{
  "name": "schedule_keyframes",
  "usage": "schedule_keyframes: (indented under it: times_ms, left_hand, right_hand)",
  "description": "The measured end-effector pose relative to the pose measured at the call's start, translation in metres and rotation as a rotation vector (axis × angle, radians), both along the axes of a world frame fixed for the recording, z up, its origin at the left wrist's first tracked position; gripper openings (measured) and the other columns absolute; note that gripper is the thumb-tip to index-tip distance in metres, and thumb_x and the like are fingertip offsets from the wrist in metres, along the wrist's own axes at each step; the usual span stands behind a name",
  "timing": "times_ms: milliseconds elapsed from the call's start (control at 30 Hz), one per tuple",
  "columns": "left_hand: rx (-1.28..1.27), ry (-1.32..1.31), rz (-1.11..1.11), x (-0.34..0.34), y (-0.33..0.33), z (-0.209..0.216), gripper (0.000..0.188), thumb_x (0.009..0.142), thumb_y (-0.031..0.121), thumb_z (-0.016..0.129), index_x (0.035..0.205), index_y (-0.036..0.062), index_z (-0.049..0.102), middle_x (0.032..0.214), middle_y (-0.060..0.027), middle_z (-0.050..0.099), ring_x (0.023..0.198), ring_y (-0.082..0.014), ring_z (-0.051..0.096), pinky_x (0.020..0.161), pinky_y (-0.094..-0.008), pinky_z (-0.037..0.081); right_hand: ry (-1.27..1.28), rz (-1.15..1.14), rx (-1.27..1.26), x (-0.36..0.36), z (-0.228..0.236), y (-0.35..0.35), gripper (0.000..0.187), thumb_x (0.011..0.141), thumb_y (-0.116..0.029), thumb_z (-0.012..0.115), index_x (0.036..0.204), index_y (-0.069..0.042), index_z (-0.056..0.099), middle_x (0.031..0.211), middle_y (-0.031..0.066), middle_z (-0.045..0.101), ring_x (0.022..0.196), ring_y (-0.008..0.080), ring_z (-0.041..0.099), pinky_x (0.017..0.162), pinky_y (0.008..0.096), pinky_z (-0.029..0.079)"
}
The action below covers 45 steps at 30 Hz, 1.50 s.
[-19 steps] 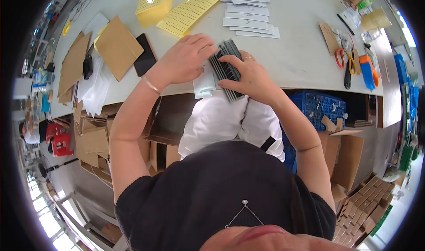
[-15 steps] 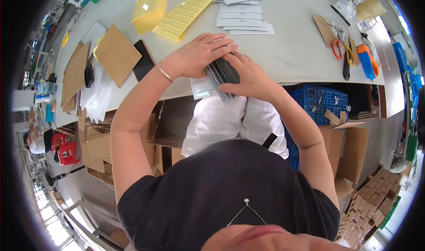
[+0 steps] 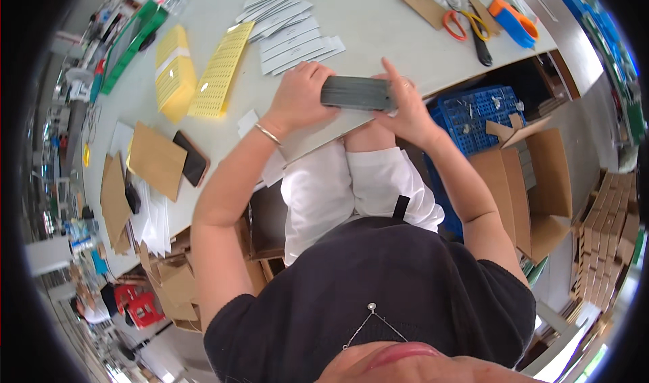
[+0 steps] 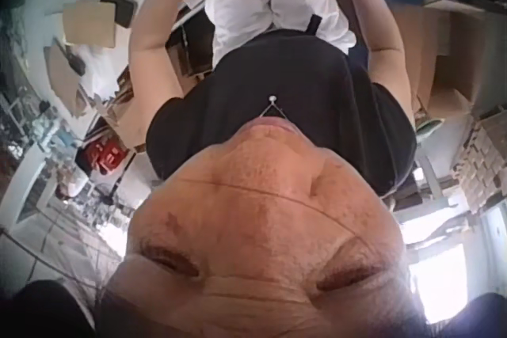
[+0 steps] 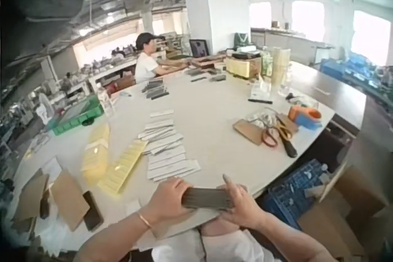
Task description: The recorder cuts cardboard separators with scissors and organizes small metal heatsink fins into a shipping box.
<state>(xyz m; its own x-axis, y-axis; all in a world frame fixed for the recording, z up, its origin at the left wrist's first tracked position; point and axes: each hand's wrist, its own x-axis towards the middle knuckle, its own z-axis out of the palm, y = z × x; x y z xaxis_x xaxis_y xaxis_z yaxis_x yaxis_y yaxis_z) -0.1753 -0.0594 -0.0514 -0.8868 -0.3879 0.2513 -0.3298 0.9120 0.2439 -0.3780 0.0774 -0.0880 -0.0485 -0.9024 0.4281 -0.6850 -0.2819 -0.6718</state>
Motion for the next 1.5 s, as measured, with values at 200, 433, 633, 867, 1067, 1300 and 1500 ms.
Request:
schedule_keyframes:
  times_ms: [200, 433, 633, 867, 1067, 1300, 1500]
  left_hand:
    - [0.219, 0.229, 0.030, -0.046, 0.013, -0.019, 0.064, 0.061, 0.021, 0.076, 0.116, 0.0023, 0.050, 0.113, -0.0145, 0.051, 0.109, -0.0329, 0.047, 0.096, -0.0409, 0.041]
    - [0.551, 0.319, -0.138, -0.046, 0.002, -0.016, 0.076, 0.062, 0.014, 0.074, 0.129, 0.0037, 0.039, 0.122, -0.0153, 0.044, 0.116, -0.0321, 0.042, 0.101, -0.0399, 0.038]
    - [0.276, 0.127, -0.120, -0.048, 0.000, -0.013, 0.072, 0.064, 0.014, 0.074, 0.127, 0.0045, 0.040, 0.121, -0.0169, 0.044, 0.114, -0.0356, 0.043, 0.101, -0.0426, 0.037]
    - [0.189, 0.075, -0.295, -0.049, -0.005, -0.012, 0.055, 0.059, 0.015, 0.078, 0.108, 0.0066, 0.053, 0.102, -0.0132, 0.050, 0.101, -0.0348, 0.047, 0.089, -0.0429, 0.042]
    - [0.213, -0.046, -0.394, -0.058, 0.018, 0.004, 0.057, 0.057, 0.012, 0.078, 0.106, 0.0051, 0.050, 0.101, -0.0137, 0.048, 0.099, -0.0340, 0.047, 0.088, -0.0420, 0.042]
    - [0.383, -0.143, -0.288, -0.074, 0.030, 0.008, 0.070, 0.061, 0.014, 0.078, 0.123, 0.0042, 0.045, 0.116, -0.0140, 0.048, 0.110, -0.0322, 0.046, 0.093, -0.0394, 0.040]
    - [0.454, 0.085, -0.202, -0.068, 0.013, 0.004, 0.065, 0.078, 0.022, 0.069, 0.134, 0.0051, 0.043, 0.136, -0.0106, 0.043, 0.124, -0.0246, 0.042, 0.099, -0.0376, 0.036]
  right_hand:
    - [0.117, -0.102, 0.153, -0.061, -0.005, 0.014, 0.104, 0.066, -0.020, 0.078, 0.149, -0.009, 0.016, 0.134, 0.0088, 0.050, 0.126, 0.0252, 0.044, 0.111, 0.0444, 0.019]
    - [0.229, -0.343, 0.176, -0.035, -0.012, 0.003, 0.120, 0.057, -0.043, 0.085, 0.148, -0.005, 0.016, 0.142, 0.0129, 0.043, 0.138, 0.0283, 0.031, 0.110, 0.0546, 0.014]
    - [0.182, -0.369, 0.185, -0.035, -0.005, 0.002, 0.107, 0.056, -0.041, 0.085, 0.142, -0.007, 0.031, 0.134, 0.0159, 0.049, 0.136, 0.0292, 0.033, 0.110, 0.0547, 0.015]
    - [-0.021, -0.279, -0.103, -0.017, -0.026, 0.034, 0.056, 0.056, -0.030, 0.084, 0.101, -0.009, 0.058, 0.093, 0.0132, 0.060, 0.094, 0.0357, 0.054, 0.085, 0.0449, 0.042]
    - [-0.498, -0.244, -0.134, 0.019, -0.038, 0.062, 0.065, 0.066, -0.018, 0.082, 0.117, -0.006, 0.045, 0.103, 0.0143, 0.056, 0.101, 0.0290, 0.059, 0.082, 0.0371, 0.049]
    - [-0.785, -0.176, -0.067, -0.010, -0.026, 0.077, 0.064, 0.065, -0.011, 0.083, 0.117, -0.005, 0.046, 0.104, 0.0084, 0.057, 0.102, 0.0172, 0.057, 0.088, 0.0310, 0.047]
    - [-0.385, -0.634, -0.016, -0.117, 0.036, 0.210, 0.062, 0.063, -0.018, 0.084, 0.116, -0.009, 0.053, 0.106, 0.0069, 0.059, 0.101, 0.0170, 0.058, 0.088, 0.0334, 0.047]
